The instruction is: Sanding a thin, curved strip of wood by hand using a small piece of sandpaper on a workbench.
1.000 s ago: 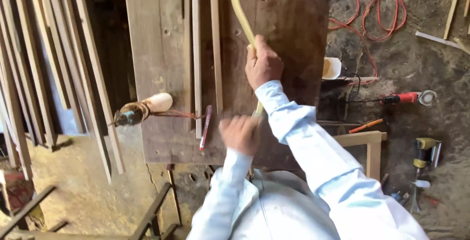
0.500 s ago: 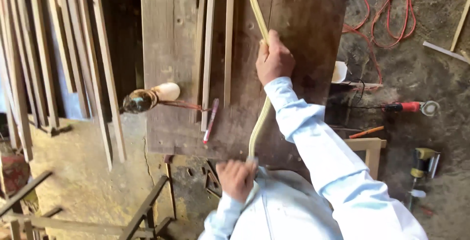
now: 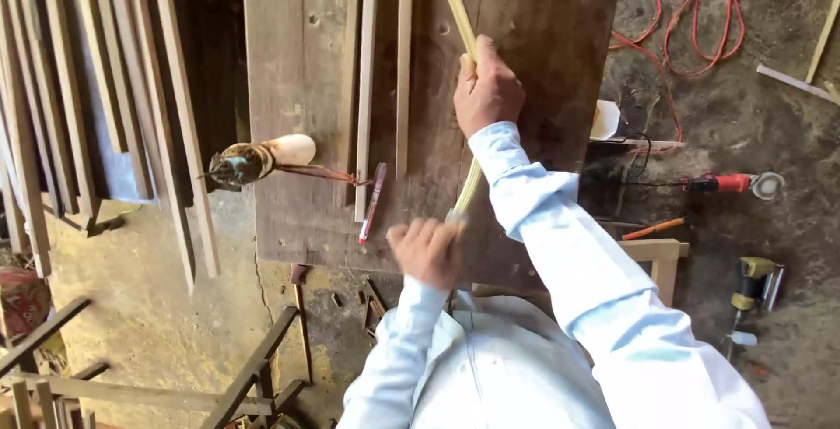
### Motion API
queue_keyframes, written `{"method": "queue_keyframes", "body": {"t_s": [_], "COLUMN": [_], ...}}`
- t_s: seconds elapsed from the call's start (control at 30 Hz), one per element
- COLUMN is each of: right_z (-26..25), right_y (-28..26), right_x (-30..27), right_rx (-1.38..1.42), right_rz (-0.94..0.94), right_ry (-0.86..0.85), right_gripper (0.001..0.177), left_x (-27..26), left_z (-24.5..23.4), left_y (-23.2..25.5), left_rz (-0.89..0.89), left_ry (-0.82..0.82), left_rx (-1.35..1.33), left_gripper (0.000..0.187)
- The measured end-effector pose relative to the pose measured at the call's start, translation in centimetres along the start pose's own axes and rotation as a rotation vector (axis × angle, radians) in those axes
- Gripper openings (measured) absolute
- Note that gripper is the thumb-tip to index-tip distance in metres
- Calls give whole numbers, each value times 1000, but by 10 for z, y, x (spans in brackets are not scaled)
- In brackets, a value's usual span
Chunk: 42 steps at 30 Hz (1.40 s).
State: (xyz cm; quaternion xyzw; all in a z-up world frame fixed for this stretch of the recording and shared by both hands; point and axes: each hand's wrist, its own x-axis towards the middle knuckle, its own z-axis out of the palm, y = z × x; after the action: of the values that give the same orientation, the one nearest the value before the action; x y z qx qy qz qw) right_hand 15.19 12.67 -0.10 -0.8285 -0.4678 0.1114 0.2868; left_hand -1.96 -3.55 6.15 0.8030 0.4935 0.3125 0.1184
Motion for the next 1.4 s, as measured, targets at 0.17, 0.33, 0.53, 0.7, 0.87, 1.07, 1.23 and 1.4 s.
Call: {"method": "queue_keyframes", "body": {"t_s": [0.17,0.33,0.53,0.7,0.87,1.07,1.23,1.4], "right_z": [6,13,4,-5,-32,-79,-58,-37], "right_y": [-8,7,8,13,-3,-46,-15,6], "right_x": [2,-2,1,-1,8,84,75,83], "right_rx": [20,14,80,416,729,1167,1244,1134], "right_rz": [-39,39,-3,10,71,133,231,425], "right_ry": [56,37,90,143,2,5,112,125], "right_gripper": [14,17,11,17,20,30,40,40], "left_x": [-55,-6,-40,47,29,15,-1,55], "left_z": [-42,-1,4,61,48,25,36,53], "left_y": [8,-4,-11,-14,-12,-1,-16,-13], "left_rz": [46,12,48,6,7,8,-62,-38], "left_ry": [-22,125,15,33,-20,-66,-146,-167], "left_rx": [51,-85,-26,-37,-33,-25,-65,-81], "left_gripper": [11,26,20,25,30,35,36,31]}}
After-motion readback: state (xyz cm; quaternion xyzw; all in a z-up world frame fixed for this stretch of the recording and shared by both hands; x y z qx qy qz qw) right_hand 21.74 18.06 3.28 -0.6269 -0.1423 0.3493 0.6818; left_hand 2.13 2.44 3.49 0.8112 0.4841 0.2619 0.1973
